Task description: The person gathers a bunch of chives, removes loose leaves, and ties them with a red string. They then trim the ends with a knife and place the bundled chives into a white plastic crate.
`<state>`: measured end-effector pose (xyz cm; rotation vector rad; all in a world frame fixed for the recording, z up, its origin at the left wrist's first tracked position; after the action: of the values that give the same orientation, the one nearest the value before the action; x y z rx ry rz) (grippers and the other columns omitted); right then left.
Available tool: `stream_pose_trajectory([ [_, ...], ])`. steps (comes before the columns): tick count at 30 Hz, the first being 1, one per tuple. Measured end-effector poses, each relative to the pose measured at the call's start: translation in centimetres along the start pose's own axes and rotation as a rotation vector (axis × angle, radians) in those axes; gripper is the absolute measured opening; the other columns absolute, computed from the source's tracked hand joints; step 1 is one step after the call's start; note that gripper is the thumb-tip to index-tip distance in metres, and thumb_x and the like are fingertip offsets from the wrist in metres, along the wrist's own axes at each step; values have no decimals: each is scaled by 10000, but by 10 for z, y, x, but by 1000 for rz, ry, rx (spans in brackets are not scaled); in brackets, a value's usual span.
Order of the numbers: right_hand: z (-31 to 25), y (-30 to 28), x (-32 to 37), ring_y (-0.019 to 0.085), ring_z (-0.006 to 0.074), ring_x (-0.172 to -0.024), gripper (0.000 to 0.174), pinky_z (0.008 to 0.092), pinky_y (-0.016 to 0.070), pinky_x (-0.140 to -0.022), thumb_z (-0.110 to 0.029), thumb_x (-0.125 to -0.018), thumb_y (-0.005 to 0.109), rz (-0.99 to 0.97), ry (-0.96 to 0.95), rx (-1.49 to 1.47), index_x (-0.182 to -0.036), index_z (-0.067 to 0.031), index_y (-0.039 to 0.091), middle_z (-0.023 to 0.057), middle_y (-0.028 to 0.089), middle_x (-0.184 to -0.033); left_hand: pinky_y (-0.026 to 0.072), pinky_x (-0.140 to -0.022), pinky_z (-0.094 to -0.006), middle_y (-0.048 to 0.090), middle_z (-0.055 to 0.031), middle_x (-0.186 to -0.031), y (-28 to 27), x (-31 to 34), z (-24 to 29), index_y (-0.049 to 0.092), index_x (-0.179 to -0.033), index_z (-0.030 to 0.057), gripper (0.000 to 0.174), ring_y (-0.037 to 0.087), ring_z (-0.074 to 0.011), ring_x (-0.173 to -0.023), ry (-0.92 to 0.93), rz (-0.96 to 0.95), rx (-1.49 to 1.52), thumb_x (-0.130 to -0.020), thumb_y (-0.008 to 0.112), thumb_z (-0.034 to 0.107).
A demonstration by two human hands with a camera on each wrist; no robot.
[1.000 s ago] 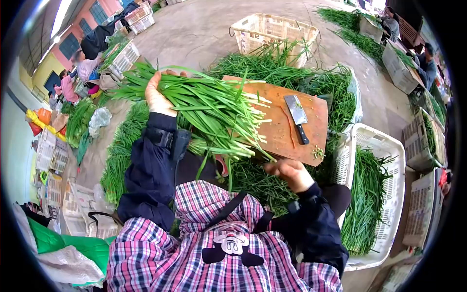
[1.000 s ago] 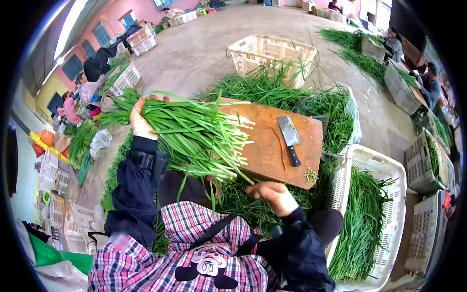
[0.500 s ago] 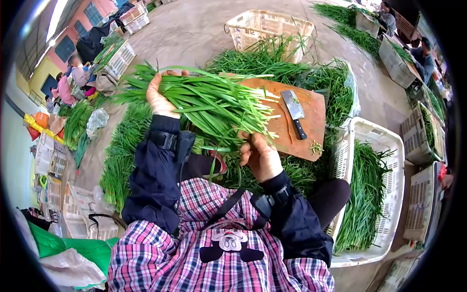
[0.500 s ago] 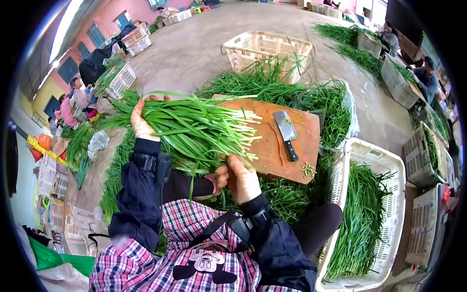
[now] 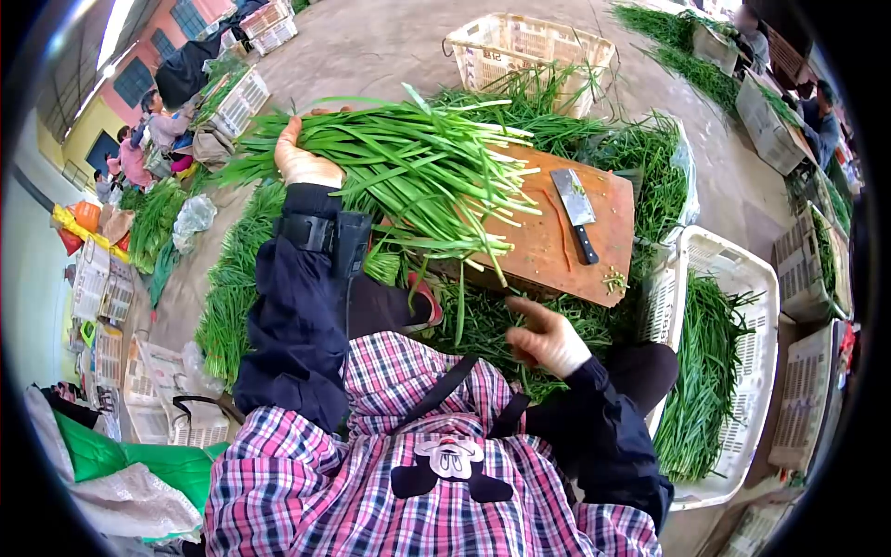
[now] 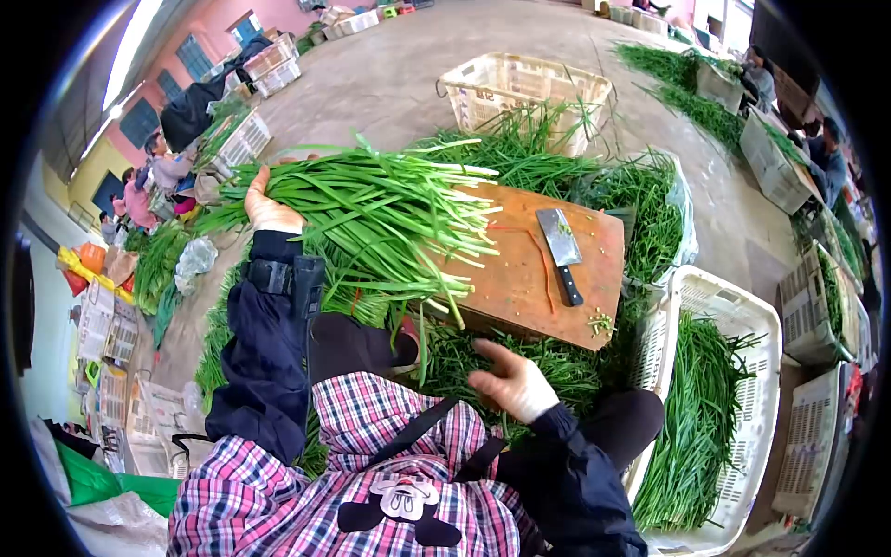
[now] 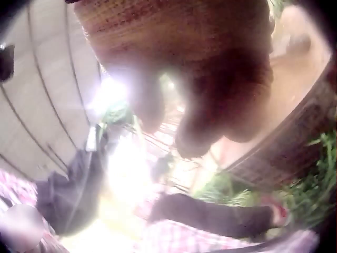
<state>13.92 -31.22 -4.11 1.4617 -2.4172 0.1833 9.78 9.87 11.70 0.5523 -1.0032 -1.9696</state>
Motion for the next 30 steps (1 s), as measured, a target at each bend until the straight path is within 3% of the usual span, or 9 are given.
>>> stream_pose_trajectory([
  [3,-34,30,-22,546,143,-514,540,261,448,-488,-259,-919,612,36,-97,-511,-1381,-42,434,64,613,-697,444,-867,-620,649,-144,-888,15,17,-4,561,-910,19,273,611,-458,-917,-73,2,94,-872,505,284],
  [7,-36,66,-71,502,161,-511,343,318,420,-488,-468,-921,586,-145,-317,-981,-984,-131,564,33,579,-646,448,-872,-618,650,-158,-893,10,19,-9,569,-913,3,311,608,-463,-939,-26,20,-8,-866,497,302],
  [12,-49,61,-50,449,162,-461,329,314,364,-467,-423,-913,615,-109,-312,-978,-923,-105,531,42,490,-544,448,-876,-624,647,-150,-886,13,23,-14,567,-912,4,299,608,-468,-942,-70,-25,101,-868,508,294],
  [13,-47,57,-40,439,170,-444,327,312,367,-465,-386,-916,618,-180,-419,-890,-941,-75,523,54,475,-528,447,-876,-625,647,-148,-887,8,18,-15,567,-914,6,297,608,-470,-945,-73,-33,100,-869,511,294],
  [18,5,10,7,627,186,-610,270,312,501,-607,-301,-915,603,-430,-82,-244,-918,-36,656,101,650,-678,359,-998,-664,666,-159,-1034,-6,2,-4,609,-923,2,301,525,-461,-1167,-151,-210,113,-825,604,287],
  [21,20,-24,20,694,237,-827,449,346,536,-775,-397,-785,713,-196,180,1154,-1158,-151,666,135,706,-885,406,-955,-641,654,-177,-1033,0,12,1,607,-906,8,315,560,-456,-1093,-183,-74,76,-843,559,312],
  [22,15,-36,25,677,292,-891,539,401,534,-794,-440,-749,723,-106,181,1205,-1188,-137,640,153,701,-919,432,-925,-637,661,-158,-986,1,12,2,603,-891,13,316,586,-455,-1045,-189,-51,59,-852,536,319],
  [27,-36,-42,0,635,167,-719,524,295,517,-690,-218,-806,723,363,-282,221,-1289,-81,574,87,686,-858,433,-916,-643,656,-145,-947,-4,9,3,587,-911,12,315,582,-456,-1055,-159,-126,68,-864,526,317],
  [30,-74,-16,-20,554,118,-529,521,240,443,-477,-169,-867,654,183,-220,-266,-1337,-7,499,59,619,-713,358,-1019,-640,554,-328,-1239,-9,7,2,619,-977,-18,380,499,-475,-1191,-68,-58,48,-830,578,330],
])
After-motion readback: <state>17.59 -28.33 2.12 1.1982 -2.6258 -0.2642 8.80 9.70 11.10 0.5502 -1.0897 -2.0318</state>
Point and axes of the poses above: each hand's wrist, its own x-axis away from the middle knuckle, its own y-axis out of the palm, z = x × y, the point moved 6 cm from there along -x, towards the middle knuckle
